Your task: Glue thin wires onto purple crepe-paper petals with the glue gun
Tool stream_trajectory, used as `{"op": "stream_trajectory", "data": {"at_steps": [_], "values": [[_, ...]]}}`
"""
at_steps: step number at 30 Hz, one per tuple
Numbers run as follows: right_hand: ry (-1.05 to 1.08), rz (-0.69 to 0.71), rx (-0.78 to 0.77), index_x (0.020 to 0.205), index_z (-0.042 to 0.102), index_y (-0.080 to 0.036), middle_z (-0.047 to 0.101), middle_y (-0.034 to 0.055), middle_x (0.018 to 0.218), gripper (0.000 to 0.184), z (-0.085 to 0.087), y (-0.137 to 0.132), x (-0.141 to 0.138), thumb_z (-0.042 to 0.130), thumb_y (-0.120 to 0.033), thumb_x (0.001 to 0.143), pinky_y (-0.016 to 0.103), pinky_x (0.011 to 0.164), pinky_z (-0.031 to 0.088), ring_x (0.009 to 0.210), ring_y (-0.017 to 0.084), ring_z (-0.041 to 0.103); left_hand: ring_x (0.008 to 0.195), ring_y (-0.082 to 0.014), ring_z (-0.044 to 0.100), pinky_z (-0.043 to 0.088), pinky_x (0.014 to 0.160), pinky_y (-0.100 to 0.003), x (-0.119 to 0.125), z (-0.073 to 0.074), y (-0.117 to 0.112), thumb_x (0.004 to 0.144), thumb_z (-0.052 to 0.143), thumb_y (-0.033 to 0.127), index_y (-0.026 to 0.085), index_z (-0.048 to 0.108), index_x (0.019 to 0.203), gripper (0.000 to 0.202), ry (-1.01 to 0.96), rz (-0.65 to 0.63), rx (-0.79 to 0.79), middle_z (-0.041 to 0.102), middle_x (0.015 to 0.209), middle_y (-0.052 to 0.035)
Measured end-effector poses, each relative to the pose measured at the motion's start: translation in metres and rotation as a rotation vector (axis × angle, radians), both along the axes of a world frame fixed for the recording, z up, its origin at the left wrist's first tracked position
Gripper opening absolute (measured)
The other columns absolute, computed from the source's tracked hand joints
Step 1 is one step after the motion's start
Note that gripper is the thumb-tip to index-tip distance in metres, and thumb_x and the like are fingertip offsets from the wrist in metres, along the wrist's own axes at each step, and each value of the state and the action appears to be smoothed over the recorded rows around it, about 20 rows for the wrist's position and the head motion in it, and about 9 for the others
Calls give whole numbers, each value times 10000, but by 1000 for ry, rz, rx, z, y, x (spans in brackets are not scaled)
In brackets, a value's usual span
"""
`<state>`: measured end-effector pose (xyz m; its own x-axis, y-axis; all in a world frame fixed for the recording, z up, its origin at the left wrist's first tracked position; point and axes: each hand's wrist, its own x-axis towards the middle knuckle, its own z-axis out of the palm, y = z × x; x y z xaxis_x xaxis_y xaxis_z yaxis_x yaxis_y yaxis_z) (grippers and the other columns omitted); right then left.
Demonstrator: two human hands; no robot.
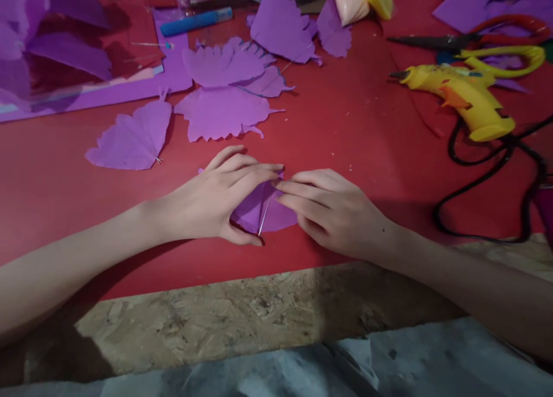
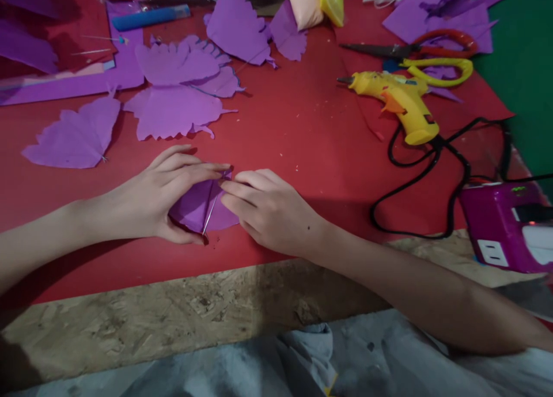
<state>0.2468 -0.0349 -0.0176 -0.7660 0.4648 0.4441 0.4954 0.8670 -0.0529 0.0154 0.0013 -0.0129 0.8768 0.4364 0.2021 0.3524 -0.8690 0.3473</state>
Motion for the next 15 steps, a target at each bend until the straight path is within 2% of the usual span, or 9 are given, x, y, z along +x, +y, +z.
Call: {"op": "stream_trajectory", "data": {"at_steps": [4, 6, 7, 8, 9, 12, 13, 14, 15], "values": [[5, 0, 15, 970, 664, -102, 718, 85, 1016, 299, 4, 2, 3, 370, -93, 922, 305, 781, 529, 945, 173, 637, 1202, -293, 534, 353, 1134, -491, 1, 1, 0, 699, 730, 620, 77, 461, 1327, 873, 22, 14, -17, 583, 1349, -184], [-21, -37, 38, 957, 663, -126, 719, 72, 1022, 285, 15, 6, 9, 379, -129, 934, 301, 764, 529, 924, 165, 649, 1193, -294, 537, 355, 1131, -496, 1, 1, 0, 707, 724, 620, 74, 467, 1332, 869, 28, 15, -11, 589, 1343, -184], [-32, -100, 51, 954, 665, -138, 721, 67, 1023, 278, 23, 10, 14, 387, -149, 940, 307, 767, 527, 919, 164, 653, 1187, -294, 540, 354, 1130, -501, 1, 1, 1, 717, 712, 625, 77, 471, 1335, 860, 27, 13, -1, 595, 1337, -183], [-33, -196, 64, 952, 670, -144, 724, 65, 1010, 275, 32, 14, 20, 396, -169, 943, 320, 782, 525, 922, 170, 657, 1181, -293, 542, 350, 1130, -506, 0, 0, 1, 731, 694, 634, 80, 477, 1337, 849, 24, 8, 12, 599, 1333, -181], [-4, -352, 79, 959, 679, -142, 727, 70, 993, 286, 42, 19, 27, 395, -178, 944, 344, 805, 517, 924, 179, 660, 1178, -293, 543, 345, 1131, -512, 0, -1, 1, 747, 673, 643, 84, 484, 1339, 836, 20, 0, 27, 602, 1332, -178], [-7, -947, -53, 1036, 695, -92, 714, 121, 1034, 383, 64, 39, 58, 400, -311, 929, 480, 867, 455, 1078, 300, 627, 1174, -290, 544, 336, 1133, -522, -2, -3, 1, 794, 618, 647, 83, 493, 1346, 799, 3, -20, 75, 603, 1333, -175], [2, -1115, -109, 1118, 668, -69, 692, 149, 1101, 465, 67, 46, 72, 368, -375, 937, 523, 888, 425, 1184, 354, 564, 1174, -289, 544, 337, 1131, -524, -3, -4, 1, 803, 610, 642, 78, 493, 1349, 794, 1, -26, 84, 602, 1334, -177], [-20, -1234, -180, 1165, 649, -58, 671, 177, 1145, 543, 67, 53, 87, 354, -452, 934, 536, 848, 424, 1198, 386, 548, 1173, -289, 544, 337, 1131, -525, -3, -4, 1, 807, 608, 637, 75, 490, 1354, 793, 1, -30, 87, 601, 1336, -177], [-47, -1337, -184, 1153, 653, -33, 651, 222, 1168, 625, 64, 59, 104, 371, -536, 913, 514, 771, 442, 1187, 418, 549, 1174, -288, 544, 335, 1132, -526, -3, -4, 1, 808, 610, 634, 76, 487, 1360, 795, 4, -31, 83, 598, 1340, -177]]}}
